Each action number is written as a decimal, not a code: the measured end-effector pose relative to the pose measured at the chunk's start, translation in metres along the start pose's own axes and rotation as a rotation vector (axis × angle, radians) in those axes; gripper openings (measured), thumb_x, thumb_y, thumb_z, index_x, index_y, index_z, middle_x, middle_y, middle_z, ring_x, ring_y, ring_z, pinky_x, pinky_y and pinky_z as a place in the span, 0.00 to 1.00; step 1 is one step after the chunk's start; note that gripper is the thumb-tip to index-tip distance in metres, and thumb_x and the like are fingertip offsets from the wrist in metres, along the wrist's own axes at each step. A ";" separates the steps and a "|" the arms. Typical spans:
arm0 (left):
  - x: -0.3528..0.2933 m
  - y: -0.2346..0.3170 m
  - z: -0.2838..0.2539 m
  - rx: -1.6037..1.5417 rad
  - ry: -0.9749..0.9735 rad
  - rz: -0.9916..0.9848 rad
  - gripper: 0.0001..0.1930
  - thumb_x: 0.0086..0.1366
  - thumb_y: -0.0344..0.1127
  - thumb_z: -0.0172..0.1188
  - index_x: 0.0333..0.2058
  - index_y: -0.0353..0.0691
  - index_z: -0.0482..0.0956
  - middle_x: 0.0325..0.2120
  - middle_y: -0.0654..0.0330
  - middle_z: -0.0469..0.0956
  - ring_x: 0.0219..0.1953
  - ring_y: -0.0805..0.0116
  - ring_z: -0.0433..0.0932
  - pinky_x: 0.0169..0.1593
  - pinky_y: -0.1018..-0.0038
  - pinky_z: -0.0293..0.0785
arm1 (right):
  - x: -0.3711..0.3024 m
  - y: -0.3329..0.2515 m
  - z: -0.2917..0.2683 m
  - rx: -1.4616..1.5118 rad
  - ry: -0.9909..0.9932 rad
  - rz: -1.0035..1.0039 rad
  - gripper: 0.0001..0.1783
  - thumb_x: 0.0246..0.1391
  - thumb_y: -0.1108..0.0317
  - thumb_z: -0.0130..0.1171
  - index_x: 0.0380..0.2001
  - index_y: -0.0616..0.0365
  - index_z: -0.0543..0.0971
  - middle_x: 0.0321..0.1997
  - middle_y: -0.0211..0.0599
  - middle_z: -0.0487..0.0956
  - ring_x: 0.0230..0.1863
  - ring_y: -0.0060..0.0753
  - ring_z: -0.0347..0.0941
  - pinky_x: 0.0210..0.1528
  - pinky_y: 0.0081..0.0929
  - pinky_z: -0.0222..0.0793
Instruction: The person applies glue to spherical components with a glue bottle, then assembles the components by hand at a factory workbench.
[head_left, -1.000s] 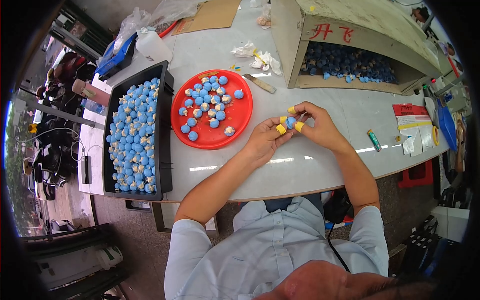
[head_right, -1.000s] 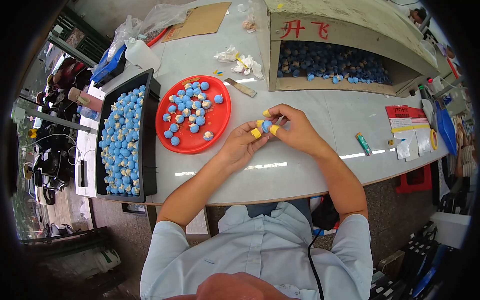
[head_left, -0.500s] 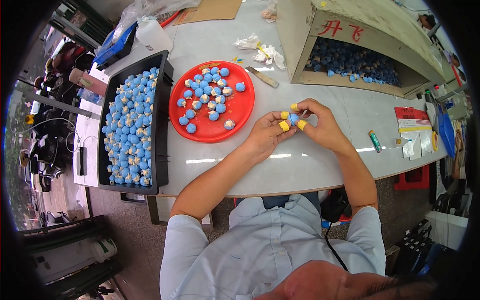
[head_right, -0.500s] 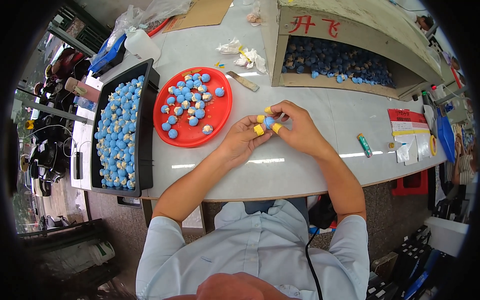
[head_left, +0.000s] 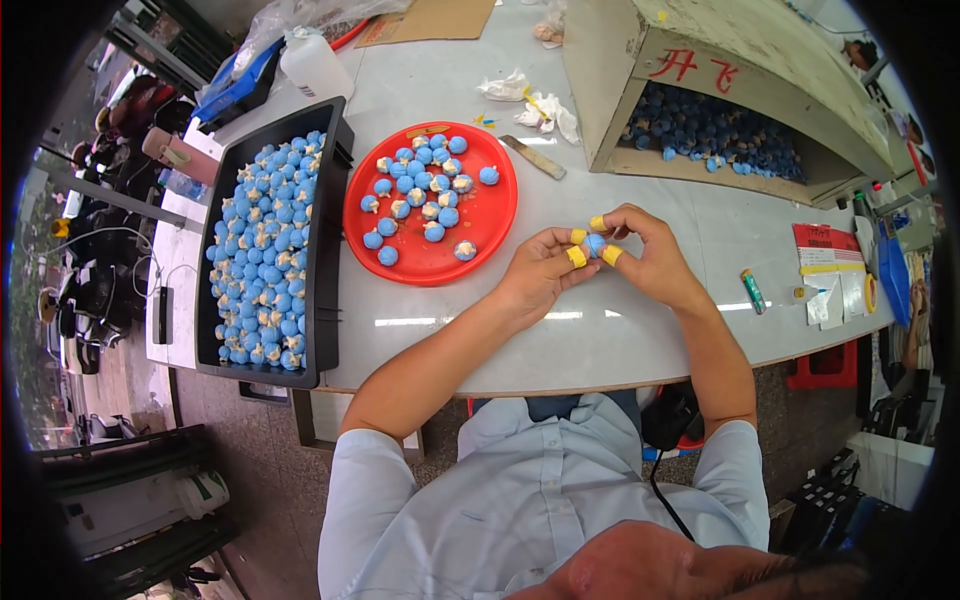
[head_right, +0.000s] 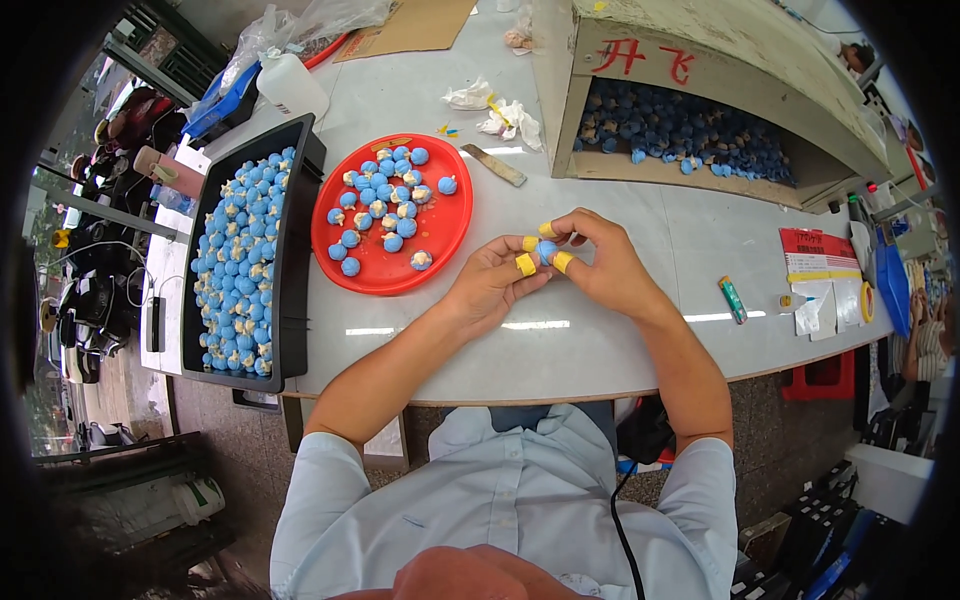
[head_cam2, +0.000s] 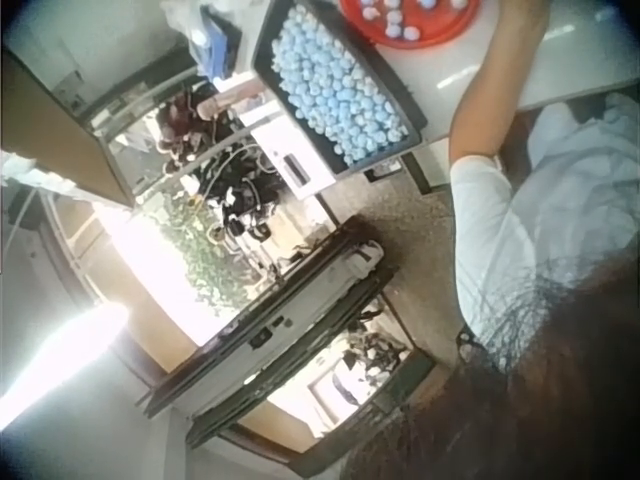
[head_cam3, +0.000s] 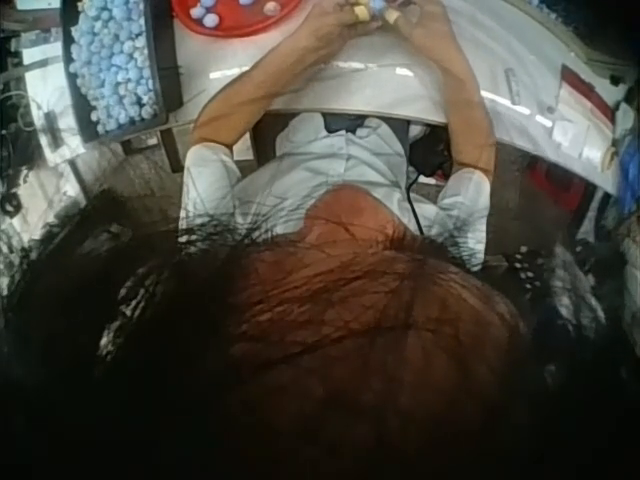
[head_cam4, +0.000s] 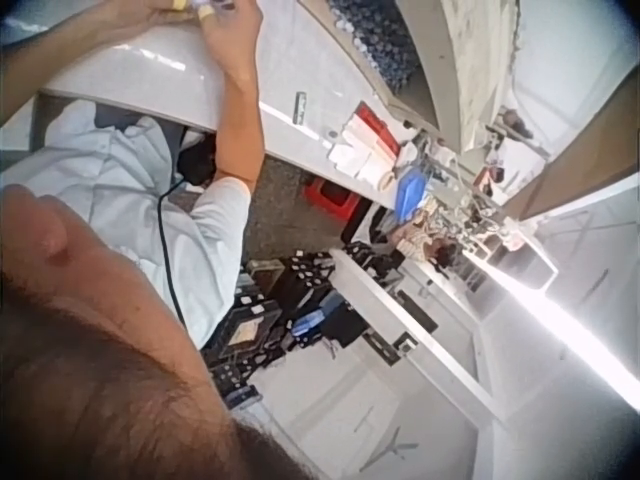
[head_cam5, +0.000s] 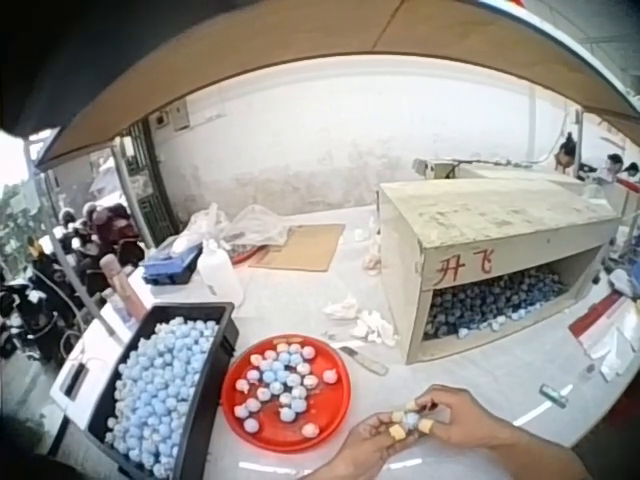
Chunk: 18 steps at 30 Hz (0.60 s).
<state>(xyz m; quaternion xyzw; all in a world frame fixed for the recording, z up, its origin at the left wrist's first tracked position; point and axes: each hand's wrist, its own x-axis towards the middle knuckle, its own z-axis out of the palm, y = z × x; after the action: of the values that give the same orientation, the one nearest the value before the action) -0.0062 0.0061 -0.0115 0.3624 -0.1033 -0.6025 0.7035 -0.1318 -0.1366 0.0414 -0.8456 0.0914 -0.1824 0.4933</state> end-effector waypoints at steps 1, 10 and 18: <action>-0.001 0.000 0.001 0.000 0.001 -0.001 0.12 0.64 0.26 0.55 0.46 0.35 0.68 0.43 0.56 0.73 0.46 0.65 0.76 0.52 0.72 0.75 | 0.000 0.000 0.000 0.011 -0.008 0.026 0.16 0.43 0.81 0.57 0.39 0.63 0.76 0.36 0.33 0.75 0.38 0.26 0.68 0.45 0.24 0.64; 0.000 0.004 0.002 0.058 -0.004 -0.031 0.12 0.66 0.30 0.55 0.46 0.35 0.68 0.43 0.55 0.75 0.44 0.65 0.78 0.48 0.72 0.77 | 0.002 0.006 0.002 0.107 -0.025 0.133 0.13 0.48 0.75 0.59 0.39 0.64 0.76 0.35 0.30 0.75 0.37 0.22 0.70 0.43 0.21 0.66; -0.005 0.012 0.008 -0.010 0.020 -0.132 0.14 0.69 0.39 0.51 0.44 0.32 0.69 0.39 0.52 0.76 0.41 0.65 0.80 0.41 0.76 0.79 | 0.003 0.010 0.008 0.436 -0.063 0.441 0.11 0.54 0.67 0.61 0.36 0.62 0.75 0.34 0.28 0.76 0.34 0.13 0.70 0.36 0.14 0.67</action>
<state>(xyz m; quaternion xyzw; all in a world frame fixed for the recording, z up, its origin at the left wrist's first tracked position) -0.0027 0.0074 0.0036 0.3710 -0.0692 -0.6444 0.6651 -0.1258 -0.1357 0.0301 -0.6848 0.2159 -0.0599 0.6934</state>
